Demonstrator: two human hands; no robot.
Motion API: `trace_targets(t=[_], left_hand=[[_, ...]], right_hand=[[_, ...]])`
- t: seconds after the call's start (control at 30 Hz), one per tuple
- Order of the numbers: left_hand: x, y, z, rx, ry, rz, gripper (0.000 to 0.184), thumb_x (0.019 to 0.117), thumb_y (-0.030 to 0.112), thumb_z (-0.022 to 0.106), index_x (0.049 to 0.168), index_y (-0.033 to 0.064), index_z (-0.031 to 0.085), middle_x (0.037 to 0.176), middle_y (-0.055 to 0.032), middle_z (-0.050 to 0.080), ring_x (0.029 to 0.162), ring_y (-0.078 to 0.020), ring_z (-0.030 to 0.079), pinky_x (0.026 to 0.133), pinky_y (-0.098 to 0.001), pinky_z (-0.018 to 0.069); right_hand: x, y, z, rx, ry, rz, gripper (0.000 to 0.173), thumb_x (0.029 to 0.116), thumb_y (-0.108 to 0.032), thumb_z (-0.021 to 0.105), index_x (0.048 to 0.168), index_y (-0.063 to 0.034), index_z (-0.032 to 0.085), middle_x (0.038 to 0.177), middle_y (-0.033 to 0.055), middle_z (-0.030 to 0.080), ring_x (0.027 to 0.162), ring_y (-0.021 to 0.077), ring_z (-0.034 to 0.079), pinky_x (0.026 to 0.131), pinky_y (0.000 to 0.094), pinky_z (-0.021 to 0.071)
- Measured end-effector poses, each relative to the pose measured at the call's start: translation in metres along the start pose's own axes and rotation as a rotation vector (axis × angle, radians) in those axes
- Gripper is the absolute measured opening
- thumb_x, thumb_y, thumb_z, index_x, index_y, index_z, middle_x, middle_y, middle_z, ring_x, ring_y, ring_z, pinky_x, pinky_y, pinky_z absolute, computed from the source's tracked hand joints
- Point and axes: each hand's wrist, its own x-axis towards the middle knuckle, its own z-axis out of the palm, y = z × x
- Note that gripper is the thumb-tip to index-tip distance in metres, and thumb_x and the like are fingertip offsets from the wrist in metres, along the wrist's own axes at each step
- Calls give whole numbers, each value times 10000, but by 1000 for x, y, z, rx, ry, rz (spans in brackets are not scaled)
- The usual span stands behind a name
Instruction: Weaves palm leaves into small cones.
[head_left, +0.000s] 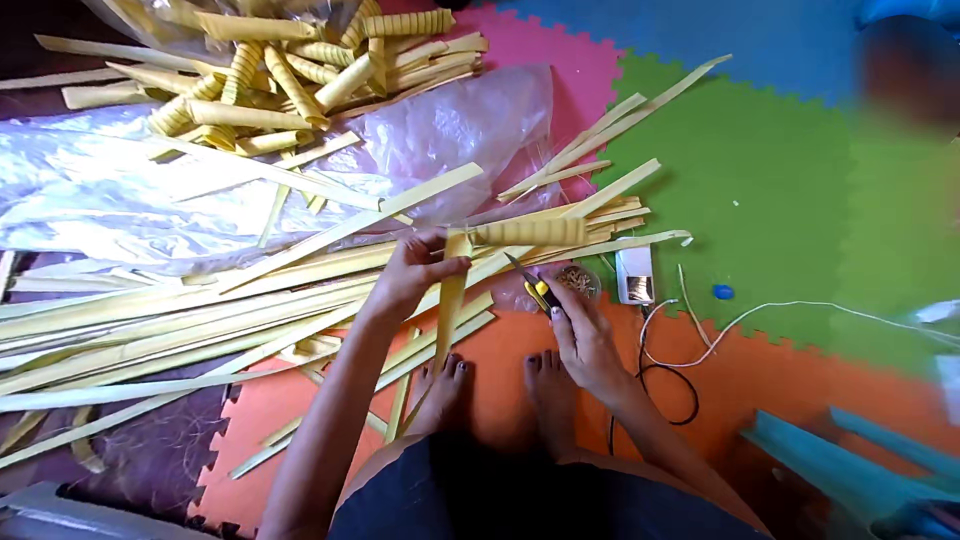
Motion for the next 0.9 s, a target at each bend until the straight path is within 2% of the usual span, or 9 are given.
trace_targets(t=[0.07, 0.33, 0.43, 0.53, 0.6, 0.67, 0.7, 0.8, 0.9], left_hand=[[0, 3, 14, -67, -55, -46, 234, 888, -91, 630, 1049, 76, 663, 928, 19, 728, 806, -62, 697, 742, -261, 609], [-2, 11, 30, -264, -201, -128, 325, 913, -136, 571, 1131, 98, 632, 988, 15, 737, 838, -61, 703, 767, -235, 601], [-4, 14, 37, -188, -386, -9, 532, 809, -87, 678, 1274, 115, 517, 1209, 28, 664, 957, -47, 690, 799, -235, 602], [7, 45, 18, 208, -187, 251, 741, 823, -11, 728, 1491, 55, 415, 1449, -40, 533, 1067, -93, 670, 847, -269, 602], [20, 70, -5, 647, 118, 320, 854, 845, -37, 751, 1582, 59, 330, 1579, -146, 398, 873, -166, 715, 690, -318, 622], [26, 84, -19, 935, 247, 200, 1004, 822, -33, 786, 1632, 54, 200, 1642, -227, 247, 921, -300, 701, 693, -433, 614], [23, 80, -20, 989, 218, 111, 1012, 809, -23, 803, 1625, 25, 206, 1627, -269, 249, 1007, -369, 688, 754, -497, 611], [0, 20, -9, 1048, -59, -102, 817, 797, 57, 850, 1500, -16, 440, 1473, -287, 461, 1214, -435, 591, 986, -581, 515], [-14, -43, 0, 1082, -287, -351, 668, 970, 333, 722, 1467, -41, 478, 1371, -289, 551, 1254, -441, 569, 1047, -579, 466]], right_hand=[[7, -6, -4, 30, 20, -44, 437, 1036, -108, 479, 1463, -88, 570, 976, 142, 684, 679, 132, 634, 629, 274, 570], [13, -13, -2, 16, 59, -148, 405, 1043, -108, 492, 1428, -110, 616, 1024, 132, 668, 707, 102, 612, 642, 227, 545], [17, -21, -4, 13, 88, -168, 412, 1042, -102, 494, 1440, -108, 603, 1055, 140, 664, 737, 100, 626, 662, 220, 555], [16, -23, -12, 37, 122, -160, 422, 1049, -107, 475, 1456, -112, 585, 1036, 133, 665, 732, 80, 623, 656, 203, 549], [8, -11, -8, 32, 94, -124, 426, 1049, -116, 470, 1459, -122, 584, 1047, 130, 669, 740, 79, 623, 662, 212, 550], [-4, 11, 5, 5, 17, -76, 416, 1039, -132, 486, 1436, -126, 612, 1088, 139, 689, 787, 106, 656, 706, 245, 574], [-12, 24, 14, -16, -42, -43, 410, 1030, -144, 500, 1418, -123, 628, 1100, 149, 696, 822, 145, 681, 729, 287, 592], [-36, 59, 37, -97, -296, 69, 431, 996, -161, 577, 1423, -113, 618, 1188, 231, 651, 971, 332, 685, 842, 463, 590], [-48, 83, 49, -192, -470, 145, 438, 962, -110, 656, 1399, -137, 643, 1257, 262, 627, 1121, 450, 623, 959, 587, 514]])
